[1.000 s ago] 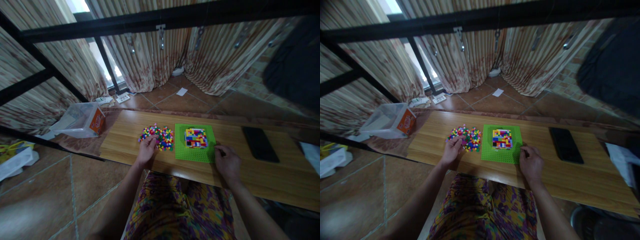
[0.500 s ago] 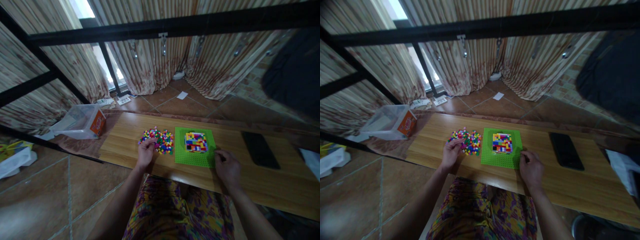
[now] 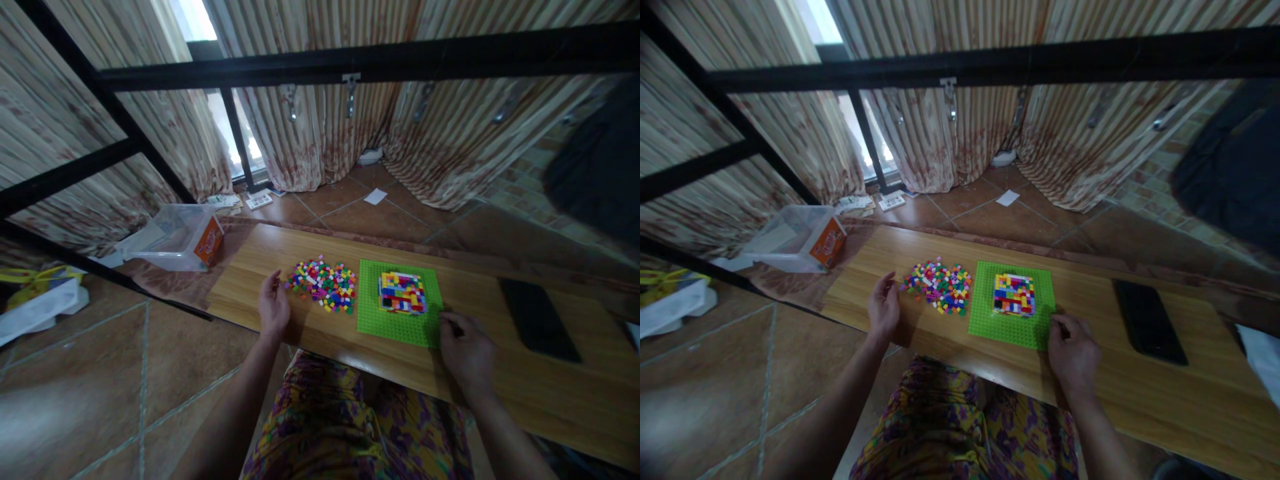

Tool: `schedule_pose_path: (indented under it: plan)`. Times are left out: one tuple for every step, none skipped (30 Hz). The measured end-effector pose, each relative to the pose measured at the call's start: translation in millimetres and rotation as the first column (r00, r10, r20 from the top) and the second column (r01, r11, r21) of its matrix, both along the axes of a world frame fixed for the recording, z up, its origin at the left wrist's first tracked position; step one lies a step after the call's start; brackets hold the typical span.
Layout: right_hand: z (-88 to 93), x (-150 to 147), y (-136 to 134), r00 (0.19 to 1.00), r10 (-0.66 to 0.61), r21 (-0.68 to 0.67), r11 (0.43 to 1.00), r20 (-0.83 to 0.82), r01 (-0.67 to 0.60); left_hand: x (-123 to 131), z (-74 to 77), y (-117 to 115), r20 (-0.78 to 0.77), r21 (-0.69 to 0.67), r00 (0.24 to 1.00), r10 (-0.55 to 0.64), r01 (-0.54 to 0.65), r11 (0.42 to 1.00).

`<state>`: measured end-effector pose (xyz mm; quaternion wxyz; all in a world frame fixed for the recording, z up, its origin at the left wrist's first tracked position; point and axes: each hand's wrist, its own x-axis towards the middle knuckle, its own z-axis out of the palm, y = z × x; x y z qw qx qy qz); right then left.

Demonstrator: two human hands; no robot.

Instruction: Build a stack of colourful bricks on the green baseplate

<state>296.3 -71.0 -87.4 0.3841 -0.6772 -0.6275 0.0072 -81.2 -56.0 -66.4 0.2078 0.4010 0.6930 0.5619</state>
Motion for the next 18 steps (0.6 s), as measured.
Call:
schedule_pose_path:
  plan:
    - [-0.2,0,0,1.0,0.001,0.001,1.0,0.004,-0.001,-1,-1.7,2,-0.034,0.007,0.999,-0.027,0.028,1.0]
    - [-0.4,0,0,1.0,-0.002,0.001,1.0,0.01,0.002,-1,-3.2,4,-0.064,0.016,0.996,-0.057,0.058,0.998]
    - [-0.6,1,0,1.0,-0.006,0.0,1.0,0.017,0.006,-1,-4.4,6,-0.091,0.024,0.992,-0.085,0.088,0.996]
    - [-0.8,1,0,1.0,-0.01,-0.001,1.0,0.022,0.01,1,-5.2,8,-0.118,0.03,0.987,-0.109,0.113,0.993]
    - [-0.8,1,0,1.0,-0.011,-0.003,1.0,0.027,0.011,3,-5.8,11,-0.145,0.032,0.981,-0.13,0.135,0.99]
    - [-0.8,1,0,0.999,-0.01,-0.003,1.0,0.031,0.01,6,-6.0,13,-0.169,0.031,0.974,-0.148,0.155,0.987]
    - [-0.7,1,0,0.999,-0.004,-0.005,1.0,0.034,0.004,9,-6.0,16,-0.19,0.028,0.968,-0.164,0.172,0.985]
    - [-0.6,1,0,0.999,-0.001,-0.006,1.0,0.037,0.001,12,-5.9,18,-0.208,0.024,0.962,-0.177,0.186,0.982]
    - [-0.5,1,0,0.999,-0.002,-0.008,1.0,0.04,0.002,16,-5.7,20,-0.224,0.022,0.957,-0.187,0.197,0.98]
    - [-0.5,1,0,0.999,-0.007,-0.011,1.0,0.042,0.007,19,-5.4,22,-0.236,0.021,0.952,-0.195,0.205,0.978]
    - [-0.5,1,0,0.999,-0.01,-0.013,1.0,0.042,0.01,23,-5.0,23,-0.246,0.023,0.948,-0.202,0.214,0.977]
    - [-0.6,1,0,0.999,-0.01,-0.012,1.0,0.041,0.011,27,-4.6,23,-0.251,0.027,0.945,-0.207,0.22,0.975]
    - [-0.7,1,0,0.999,-0.012,-0.008,1.0,0.039,0.012,30,-4.3,22,-0.253,0.031,0.944,-0.211,0.226,0.974]
    - [-0.9,2,1,0.999,-0.012,-0.002,1.0,0.036,0.012,34,-4.1,21,-0.248,0.035,0.945,-0.214,0.23,0.973]
    - [-1.1,2,1,0.999,-0.008,0.003,1.0,0.035,0.008,38,-4.1,19,-0.237,0.038,0.947,-0.218,0.233,0.972]
    - [-1.2,2,1,0.999,-0.005,0.011,1.0,0.035,0.005,42,-4.2,16,-0.219,0.038,0.951,-0.219,0.233,0.972]
    - [-1.3,2,1,0.999,0.001,0.017,1.0,0.034,-0.001,45,-4.7,13,-0.196,0.035,0.955,-0.221,0.232,0.972]
    - [-1.3,2,1,0.999,0.005,0.02,1.0,0.032,-0.006,48,-5.3,10,-0.169,0.032,0.959,-0.226,0.234,0.972]
